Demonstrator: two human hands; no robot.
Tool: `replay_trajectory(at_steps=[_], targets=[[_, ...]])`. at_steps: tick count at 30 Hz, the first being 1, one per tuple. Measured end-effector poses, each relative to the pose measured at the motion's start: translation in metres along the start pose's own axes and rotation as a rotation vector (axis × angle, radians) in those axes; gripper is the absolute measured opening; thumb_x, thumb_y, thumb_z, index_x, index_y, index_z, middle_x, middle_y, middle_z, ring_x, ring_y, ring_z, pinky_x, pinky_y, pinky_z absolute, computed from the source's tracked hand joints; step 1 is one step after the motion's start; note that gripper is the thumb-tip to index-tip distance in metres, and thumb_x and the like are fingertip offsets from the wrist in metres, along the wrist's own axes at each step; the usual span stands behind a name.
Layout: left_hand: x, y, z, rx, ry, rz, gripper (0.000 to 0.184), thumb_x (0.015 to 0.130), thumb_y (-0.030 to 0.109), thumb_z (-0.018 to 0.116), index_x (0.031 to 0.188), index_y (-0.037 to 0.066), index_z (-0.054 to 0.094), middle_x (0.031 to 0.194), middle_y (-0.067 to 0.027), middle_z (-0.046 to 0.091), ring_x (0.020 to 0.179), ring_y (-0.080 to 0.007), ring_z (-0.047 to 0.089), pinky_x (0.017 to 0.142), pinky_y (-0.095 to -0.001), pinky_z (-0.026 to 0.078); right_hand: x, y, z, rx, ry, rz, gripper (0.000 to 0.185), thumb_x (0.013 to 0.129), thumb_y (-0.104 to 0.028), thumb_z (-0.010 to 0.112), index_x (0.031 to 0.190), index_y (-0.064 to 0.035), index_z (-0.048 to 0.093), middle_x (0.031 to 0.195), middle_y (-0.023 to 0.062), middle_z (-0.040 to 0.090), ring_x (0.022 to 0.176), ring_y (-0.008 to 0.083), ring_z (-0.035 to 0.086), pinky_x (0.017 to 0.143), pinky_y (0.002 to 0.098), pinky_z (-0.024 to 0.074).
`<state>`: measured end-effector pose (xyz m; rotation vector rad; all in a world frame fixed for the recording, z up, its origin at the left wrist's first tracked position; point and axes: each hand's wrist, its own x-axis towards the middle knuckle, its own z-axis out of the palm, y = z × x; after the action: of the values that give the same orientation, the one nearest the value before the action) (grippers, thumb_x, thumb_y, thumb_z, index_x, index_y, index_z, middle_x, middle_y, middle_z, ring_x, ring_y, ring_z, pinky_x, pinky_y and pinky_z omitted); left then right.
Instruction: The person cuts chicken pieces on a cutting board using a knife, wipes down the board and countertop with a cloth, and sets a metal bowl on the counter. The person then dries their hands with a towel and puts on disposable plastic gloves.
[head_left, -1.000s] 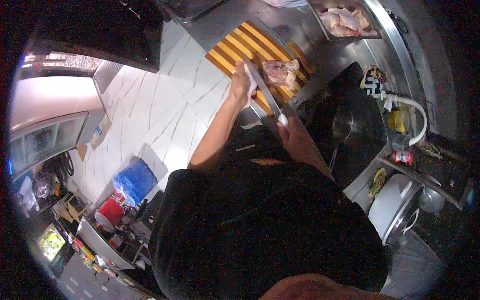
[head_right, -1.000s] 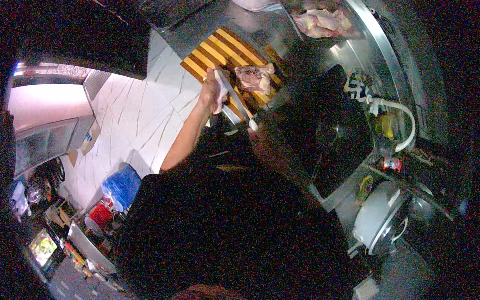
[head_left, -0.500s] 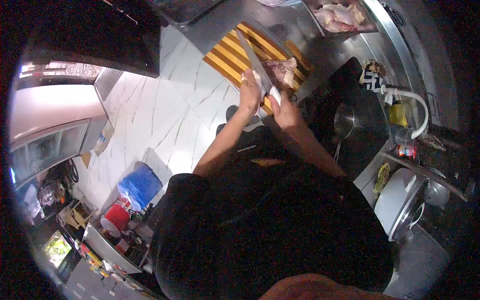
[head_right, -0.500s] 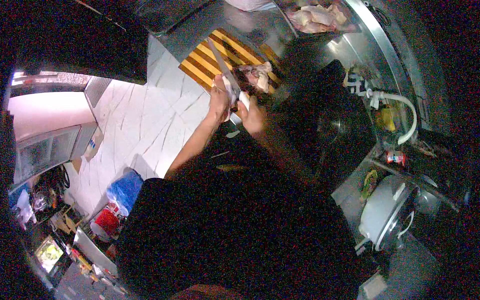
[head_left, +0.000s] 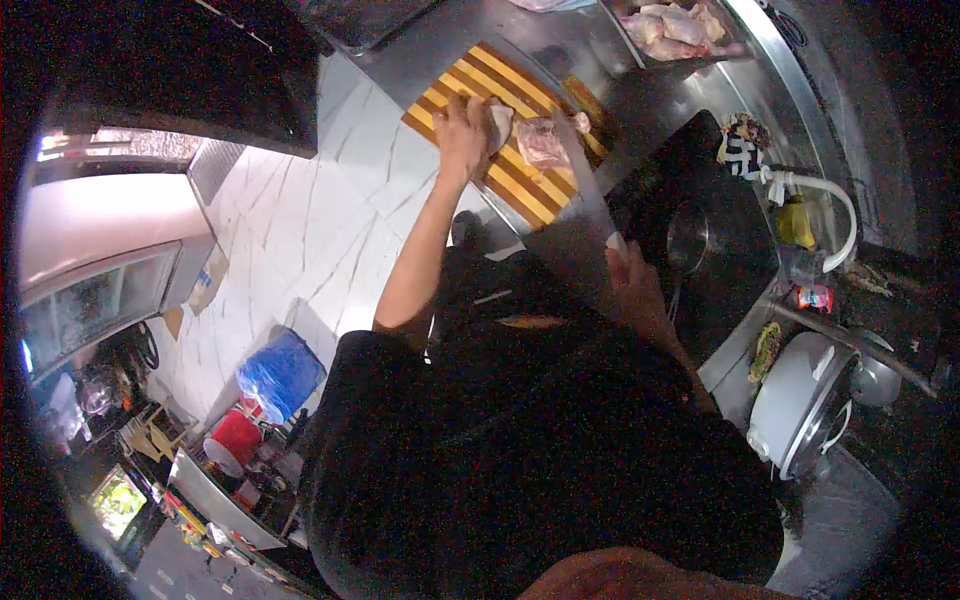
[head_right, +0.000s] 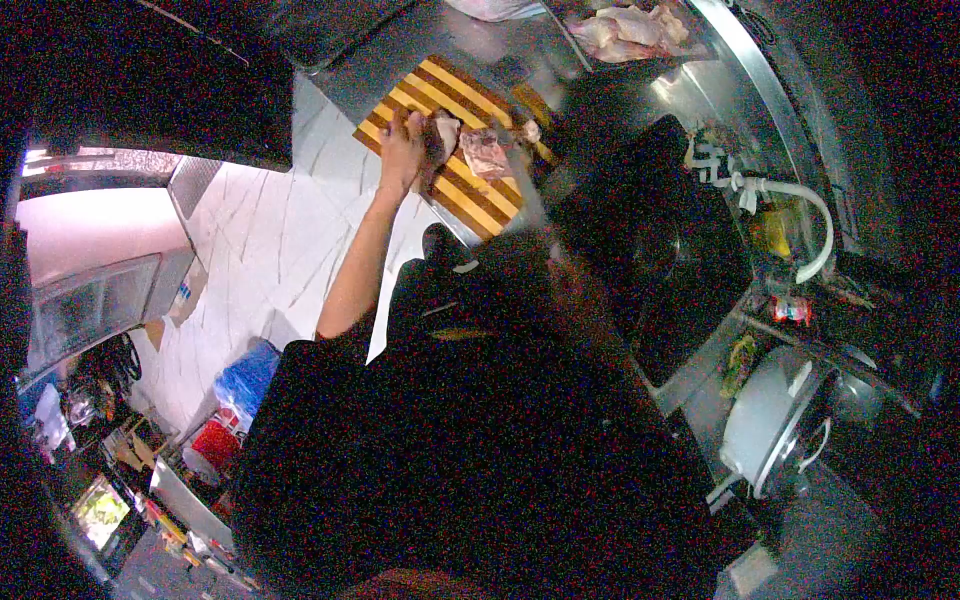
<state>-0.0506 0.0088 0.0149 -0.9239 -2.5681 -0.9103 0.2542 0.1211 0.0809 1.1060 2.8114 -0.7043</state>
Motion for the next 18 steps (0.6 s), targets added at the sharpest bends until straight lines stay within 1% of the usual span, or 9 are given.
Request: replay_trajectory(at_steps=[3,5,6,9,10,12,13,14,18], targets=[[-0.023,0.022,-0.015,-0.078,-0.070,-0.360,0.053,0.077,0.017,0.056,0.122,-0.005,0.038,0.113,-0.0284,0.043,0.100,-0.0413,0.047,0.081,-0.0467,0.041,0.007,-0.022,-0.024,0.254,-0.159,0.141,0.048,0.090,-0.036,0.048,0.111,0.0070,0.047,0.089,0.0304,0.059,0.086,0.0449,0.057,0.072,0.0465,0.0454],[-0.044,0.044,-0.019,0.324,-0.240,-0.320,0.052,0.076,0.016,0.056,0.120,-0.005,0.038,0.110,-0.0266,0.046,0.098,-0.0384,0.049,0.080,-0.0470,0.042,0.006,-0.016,-0.011,0.181,-0.081,0.127,0.046,0.089,-0.036,0.048,0.110,0.0052,0.048,0.087,0.0293,0.060,0.084,0.0441,0.058,0.069,0.0462,0.0459],[-0.052,0.041,-0.008,0.372,-0.198,-0.264,0.051,0.077,0.015,0.056,0.120,-0.005,0.038,0.103,-0.0231,0.051,0.094,-0.0358,0.052,0.079,-0.0418,0.044,0.005,-0.015,-0.006,0.143,-0.045,0.118,0.045,0.089,-0.036,0.049,0.109,0.0043,0.048,0.086,0.0287,0.060,0.083,0.0436,0.059,0.068,0.0461,0.0462],[-0.055,0.025,0.011,0.162,-0.155,-0.202,0.042,0.078,0.012,0.054,0.114,-0.004,0.040,0.093,-0.0192,0.054,0.084,-0.0327,0.056,0.072,-0.0375,0.047,0.015,-0.029,-0.015,0.327,-0.167,0.095,0.039,0.090,-0.034,0.049,0.106,0.0006,0.049,0.085,0.0267,0.061,0.078,0.0426,0.060,0.066,0.0459,0.0471],[-0.054,0.025,0.012,-0.034,-0.028,-0.192,0.023,0.084,0.012,0.051,0.099,-0.004,0.046,0.083,-0.0140,0.053,0.068,-0.0243,0.057,0.057,-0.0317,0.047,0.015,-0.035,-0.016,0.359,-0.118,0.037,0.036,0.090,-0.034,0.049,0.105,-0.0005,0.049,0.084,0.0262,0.061,0.077,0.0422,0.060,0.064,0.0458,0.0471],[-0.041,0.026,-0.006,-0.643,-0.289,-0.676,0.021,0.088,0.017,0.049,0.092,-0.004,0.047,0.075,-0.0111,0.051,0.057,-0.0193,0.052,0.048,-0.0303,0.043,0.016,-0.043,-0.017,0.423,-0.022,-0.080,0.031,0.090,-0.032,0.048,0.102,-0.0025,0.050,0.081,0.0251,0.061,0.074,0.0415,0.060,0.061,0.0456,0.0469],[-0.035,0.029,-0.016,-0.951,-0.419,-0.914,0.023,0.091,0.019,0.047,0.088,-0.004,0.047,0.070,-0.0096,0.050,0.052,-0.0168,0.050,0.043,-0.0296,0.041,0.016,-0.044,-0.017,0.372,-0.061,-0.074,0.030,0.090,-0.031,0.048,0.101,-0.0028,0.049,0.079,0.0251,0.061,0.073,0.0419,0.060,0.060,0.0462,0.0467],[-0.040,0.023,-0.007,-1.137,-0.384,-0.952,0.033,0.094,0.027,0.042,0.084,-0.003,0.048,0.064,-0.0055,0.047,0.047,-0.0123,0.044,0.038,-0.0271,0.035,0.017,-0.044,-0.016,0.321,-0.101,-0.067,0.029,0.091,-0.030,0.048,0.101,-0.0030,0.048,0.078,0.0250,0.060,0.072,0.0423,0.060,0.059,0.0468,0.0465],[-0.046,0.018,-0.002,-1.142,-0.416,-0.986,0.033,0.094,0.028,0.042,0.083,-0.002,0.049,0.057,-0.0037,0.047,0.043,-0.0125,0.043,0.038,-0.0275,0.034,0.015,-0.028,0.009,0.102,-0.048,-0.197,0.027,0.090,-0.028,0.049,0.101,-0.0038,0.046,0.074,0.0246,0.059,0.069,0.0439,0.058,0.056,0.0494,0.0449]])
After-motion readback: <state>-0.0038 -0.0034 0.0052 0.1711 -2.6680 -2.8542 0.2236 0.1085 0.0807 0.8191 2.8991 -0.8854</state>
